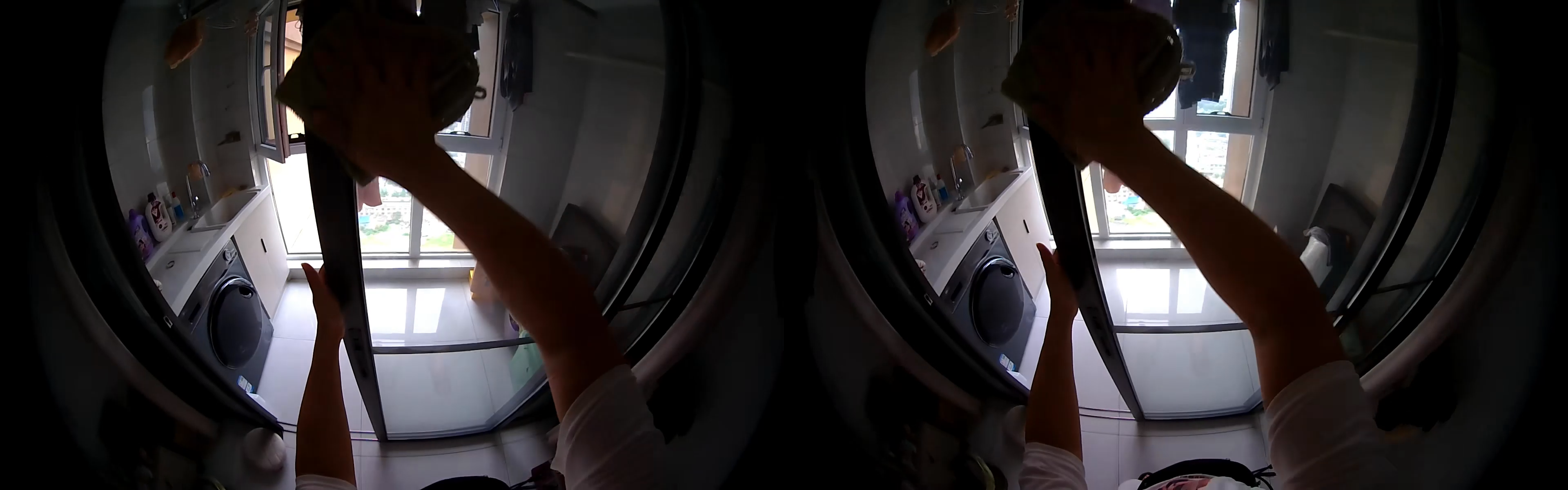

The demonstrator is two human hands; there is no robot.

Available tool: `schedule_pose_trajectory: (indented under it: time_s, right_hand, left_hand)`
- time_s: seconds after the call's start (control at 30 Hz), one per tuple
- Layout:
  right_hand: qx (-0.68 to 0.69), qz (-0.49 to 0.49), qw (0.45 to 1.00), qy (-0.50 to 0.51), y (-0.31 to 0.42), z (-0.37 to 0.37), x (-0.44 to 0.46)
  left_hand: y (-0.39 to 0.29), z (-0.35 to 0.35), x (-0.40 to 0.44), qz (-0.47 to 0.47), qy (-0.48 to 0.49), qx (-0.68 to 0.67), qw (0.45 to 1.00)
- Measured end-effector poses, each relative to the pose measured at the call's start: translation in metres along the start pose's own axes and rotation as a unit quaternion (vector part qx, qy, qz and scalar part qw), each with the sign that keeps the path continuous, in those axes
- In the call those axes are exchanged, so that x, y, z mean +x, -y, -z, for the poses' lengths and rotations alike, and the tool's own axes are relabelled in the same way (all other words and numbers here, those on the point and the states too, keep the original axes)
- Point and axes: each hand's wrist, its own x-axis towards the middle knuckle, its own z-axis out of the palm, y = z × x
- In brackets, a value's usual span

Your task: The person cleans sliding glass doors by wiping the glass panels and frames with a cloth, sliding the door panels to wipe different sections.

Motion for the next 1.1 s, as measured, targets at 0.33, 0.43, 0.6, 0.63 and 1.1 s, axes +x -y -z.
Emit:
schedule_pose_trajectory:
  time_s: [0.33,0.43,0.6,0.63,1.1]
  right_hand:
    - [0.007,-0.048,0.974,0.219,0.024,0.082,-0.218]
    - [-0.119,-0.054,0.972,0.194,-0.034,0.121,-0.221]
    - [-0.196,-0.128,0.965,0.115,-0.169,0.175,-0.192]
    - [-0.210,-0.141,0.964,0.082,-0.199,0.183,-0.182]
    - [-0.403,-0.430,0.806,0.058,-0.204,0.242,-0.413]
  left_hand:
    - [0.014,0.009,0.026,-0.118,-0.070,-0.052,0.989]
    - [0.018,0.021,0.033,-0.101,-0.112,-0.043,0.988]
    - [-0.004,0.002,0.010,-0.058,-0.079,-0.009,0.995]
    - [-0.010,-0.011,0.002,-0.062,-0.113,-0.001,0.992]
    - [-0.011,-0.003,0.002,-0.072,-0.200,0.084,0.973]
